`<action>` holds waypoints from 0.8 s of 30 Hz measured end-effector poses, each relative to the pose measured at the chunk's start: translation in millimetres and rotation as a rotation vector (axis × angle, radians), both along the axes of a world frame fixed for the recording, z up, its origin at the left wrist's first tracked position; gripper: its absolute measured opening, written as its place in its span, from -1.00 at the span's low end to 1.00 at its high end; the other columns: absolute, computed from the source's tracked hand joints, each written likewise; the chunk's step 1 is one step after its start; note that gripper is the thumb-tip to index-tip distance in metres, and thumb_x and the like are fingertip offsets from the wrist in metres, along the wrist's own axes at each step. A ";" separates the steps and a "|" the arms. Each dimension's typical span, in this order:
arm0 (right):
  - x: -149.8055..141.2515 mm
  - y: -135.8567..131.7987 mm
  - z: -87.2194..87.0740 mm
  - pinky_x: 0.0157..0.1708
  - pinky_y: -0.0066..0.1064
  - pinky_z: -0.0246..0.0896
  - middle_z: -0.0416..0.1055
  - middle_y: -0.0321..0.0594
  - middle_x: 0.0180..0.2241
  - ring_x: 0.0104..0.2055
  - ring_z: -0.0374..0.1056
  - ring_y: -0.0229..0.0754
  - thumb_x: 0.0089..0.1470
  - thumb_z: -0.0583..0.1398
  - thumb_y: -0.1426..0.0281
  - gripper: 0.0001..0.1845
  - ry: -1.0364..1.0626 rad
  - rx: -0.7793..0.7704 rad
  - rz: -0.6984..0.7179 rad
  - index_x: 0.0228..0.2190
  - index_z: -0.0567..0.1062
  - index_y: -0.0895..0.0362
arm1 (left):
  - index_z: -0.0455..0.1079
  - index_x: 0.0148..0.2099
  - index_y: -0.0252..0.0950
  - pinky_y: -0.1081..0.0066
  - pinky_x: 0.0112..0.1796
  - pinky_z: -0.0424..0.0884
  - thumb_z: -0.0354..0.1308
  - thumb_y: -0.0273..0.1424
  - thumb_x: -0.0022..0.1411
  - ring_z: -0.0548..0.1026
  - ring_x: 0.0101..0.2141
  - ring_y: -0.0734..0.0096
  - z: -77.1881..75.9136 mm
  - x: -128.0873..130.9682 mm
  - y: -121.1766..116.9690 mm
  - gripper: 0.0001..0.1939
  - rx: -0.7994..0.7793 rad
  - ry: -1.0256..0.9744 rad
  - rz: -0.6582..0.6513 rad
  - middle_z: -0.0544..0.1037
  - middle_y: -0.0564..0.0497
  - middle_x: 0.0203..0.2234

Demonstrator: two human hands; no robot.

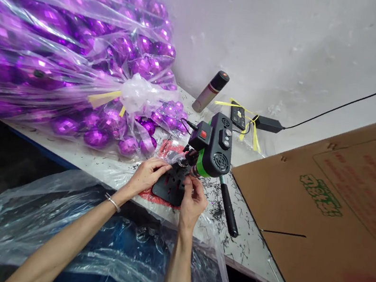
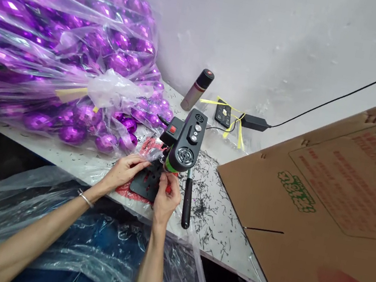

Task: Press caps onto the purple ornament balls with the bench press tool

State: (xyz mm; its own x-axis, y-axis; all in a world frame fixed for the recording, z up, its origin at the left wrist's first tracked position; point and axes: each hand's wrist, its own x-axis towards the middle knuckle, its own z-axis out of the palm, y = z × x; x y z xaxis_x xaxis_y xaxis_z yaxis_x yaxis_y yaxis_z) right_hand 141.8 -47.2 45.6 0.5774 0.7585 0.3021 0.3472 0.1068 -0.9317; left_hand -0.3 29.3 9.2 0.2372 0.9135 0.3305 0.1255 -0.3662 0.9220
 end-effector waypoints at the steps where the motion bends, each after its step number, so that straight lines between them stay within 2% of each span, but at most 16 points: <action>1: 1.0 0.1 0.3 -0.16 -0.32 0.36 0.58 -0.17 -0.35 -0.26 0.45 -0.18 0.09 0.25 0.10 -0.65 -0.001 0.001 0.006 -0.41 0.60 0.14 | 0.64 -0.25 -0.23 0.30 -0.10 0.50 0.18 -0.22 0.36 0.61 -0.22 0.26 -1.1 0.5 0.4 -0.73 0.000 0.007 0.002 0.70 -0.05 -0.32; 6: 5.4 -2.0 1.7 -0.20 -0.34 0.33 0.56 -0.20 -0.38 -0.28 0.43 -0.19 0.11 0.26 0.10 -0.65 -0.030 0.000 0.061 -0.44 0.59 0.13 | 0.63 -0.26 -0.21 0.28 -0.07 0.49 0.18 -0.27 0.35 0.61 -0.21 0.26 -2.1 1.8 0.1 -0.77 0.028 0.039 0.005 0.69 -0.04 -0.31; 11: 12.4 3.0 -0.7 -0.30 -0.38 0.28 0.53 -0.25 -0.45 -0.40 0.37 -0.25 0.08 0.27 0.04 -0.59 0.078 -0.048 0.085 -0.37 0.61 0.15 | 0.63 -0.25 -0.21 0.28 -0.07 0.50 0.19 -0.28 0.36 0.61 -0.20 0.26 -2.5 1.9 0.1 -0.78 0.042 0.043 0.003 0.69 -0.04 -0.31; 15: 20.6 8.3 -2.7 -0.31 -0.39 0.27 0.48 -0.30 -0.50 -0.41 0.36 -0.25 0.09 0.27 0.07 -0.62 0.081 -0.048 0.168 -0.46 0.57 0.13 | 0.63 -0.25 -0.22 0.29 -0.07 0.51 0.18 -0.28 0.37 0.61 -0.20 0.27 -3.1 1.7 0.4 -0.77 0.070 0.061 0.005 0.69 -0.04 -0.30; 19: 26.4 7.5 -1.3 -0.29 -0.35 0.32 0.51 -0.28 -0.47 -0.39 0.40 -0.22 0.16 0.24 0.13 -0.68 -0.032 -0.018 0.230 -0.46 0.56 0.10 | 0.63 -0.25 -0.21 0.28 -0.08 0.51 0.17 -0.29 0.38 0.61 -0.20 0.27 -3.2 1.4 0.3 -0.77 0.087 0.080 0.007 0.69 -0.03 -0.30; 24: 23.6 4.6 1.8 -0.36 -0.38 0.29 0.49 -0.30 -0.50 -0.43 0.40 -0.24 0.26 0.16 0.24 -0.71 -0.290 0.076 0.187 -0.46 0.52 0.09 | 0.62 -0.24 -0.21 0.27 -0.08 0.51 0.18 -0.33 0.38 0.62 -0.21 0.26 -4.2 1.8 0.6 -0.80 0.111 0.089 0.007 0.69 -0.03 -0.30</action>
State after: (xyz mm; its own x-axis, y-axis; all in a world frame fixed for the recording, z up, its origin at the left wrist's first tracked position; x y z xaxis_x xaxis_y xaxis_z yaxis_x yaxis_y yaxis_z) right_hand 165.4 -42.5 47.5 0.3126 0.8117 0.4933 0.5645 0.2589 -0.7838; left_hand 1.5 29.9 5.0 0.2637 0.8742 0.4077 0.2080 -0.4643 0.8609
